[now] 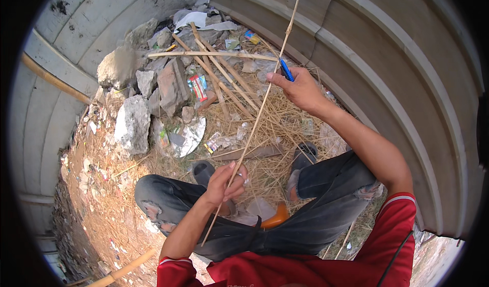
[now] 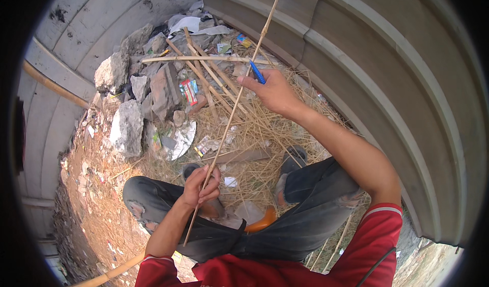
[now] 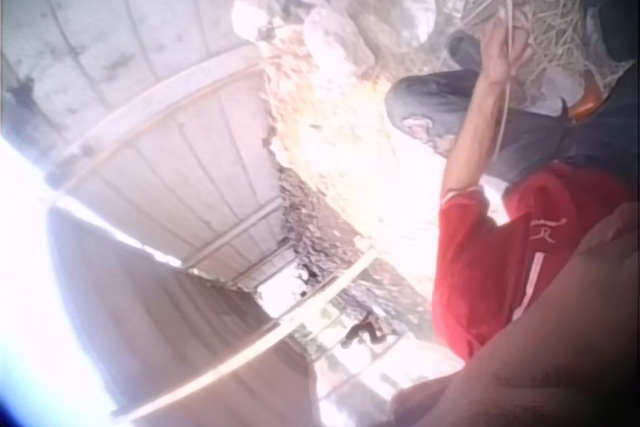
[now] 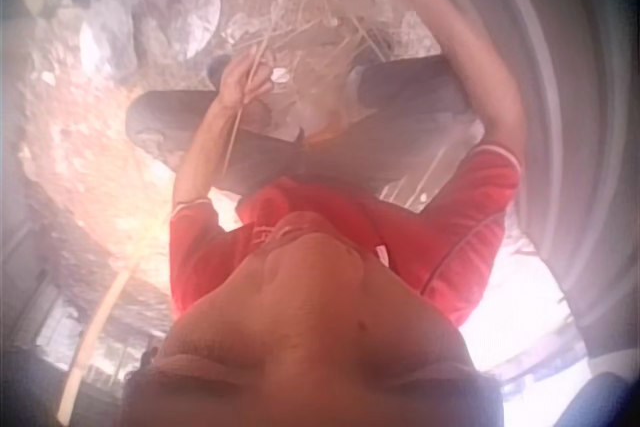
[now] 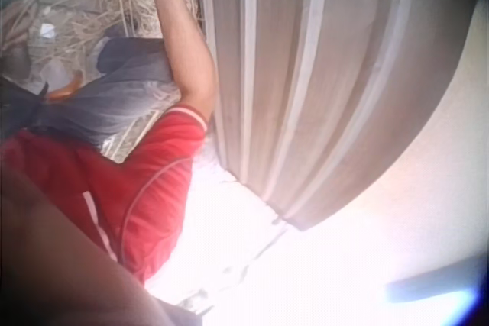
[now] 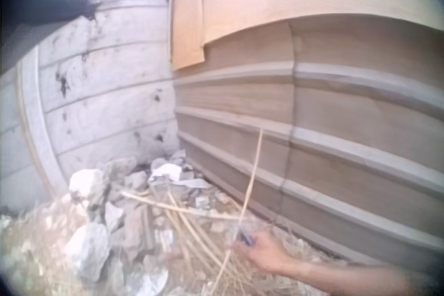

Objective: The person sits cross-legged on the ground and uses a blue utility knife to shave thin strips from a long bamboo stick. They hold the stick with their left hand and scrape the blade along its length, occasionally switching to a machete to split or trim the bamboo.

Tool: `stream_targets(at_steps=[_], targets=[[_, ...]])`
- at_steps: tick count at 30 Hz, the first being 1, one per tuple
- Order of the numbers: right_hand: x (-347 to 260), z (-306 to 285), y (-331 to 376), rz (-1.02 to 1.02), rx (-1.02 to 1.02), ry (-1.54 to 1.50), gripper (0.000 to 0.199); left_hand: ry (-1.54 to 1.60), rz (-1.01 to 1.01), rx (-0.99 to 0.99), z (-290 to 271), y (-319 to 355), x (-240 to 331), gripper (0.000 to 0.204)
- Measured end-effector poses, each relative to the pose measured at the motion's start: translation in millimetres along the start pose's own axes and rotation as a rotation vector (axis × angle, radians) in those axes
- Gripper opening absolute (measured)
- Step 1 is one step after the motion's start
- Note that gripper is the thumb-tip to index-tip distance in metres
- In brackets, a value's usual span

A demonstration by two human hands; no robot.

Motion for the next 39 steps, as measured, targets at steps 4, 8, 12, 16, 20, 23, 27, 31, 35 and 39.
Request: stream_targets(at_steps=[4,8,12,16,20,23,27,31,35,39], targets=[[-10.7,23.2,13.7,0.002,-0.079,0.043,0.039,-0.009,0.043,-0.016,1.1,-0.7,0.4,0.049],[-25.2,56.5,39.0,-0.065,-0.238,0.048,0.041,-0.054,0.129,0.049,6.8,-1.0,3.4,0.051],[-49.8,68.0,64.1,-0.347,-0.277,0.434,0.048,-0.155,0.253,0.131,9.4,-3.4,9.9,0.048],[-59.6,83.1,87.1,-0.418,-0.337,0.666,0.049,-0.17,0.328,0.172,-4.6,-1.3,11.9,0.047],[-56.7,86.9,78.5,-0.429,-0.339,0.774,0.05,-0.215,0.358,0.237,-8.3,2.7,12.8,0.049],[-46.8,79.4,63.1,-0.377,-0.159,0.808,0.05,-0.24,0.336,0.215,-2.2,-2.8,20.7,0.049],[-43.0,57.2,30.0,-0.384,-0.061,0.778,0.052,-0.223,0.361,0.232,-1.9,1.8,18.3,0.052],[-45.1,72.7,48.1,-0.423,-0.15,0.772,0.052,-0.187,0.336,0.243,-2.0,2.0,14.8,0.055],[-45.8,87.6,68.1,-0.501,-0.224,0.871,0.053,-0.168,0.326,0.2,-11.2,3.7,14.8,0.055],[-21.0,64.1,21.6,-0.465,-0.053,0.844,0.056,-0.164,0.279,0.21,-2.8,2.5,14.8,0.053]])
Point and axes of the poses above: each hand's wrist, its own y-axis away from the middle knuckle, its own z-axis out of the palm, x = y × z, the point moved 3 cm from there along -y, towards the middle knuckle, and after that the axes turned 15 degrees about y, right-handed, at the moved point
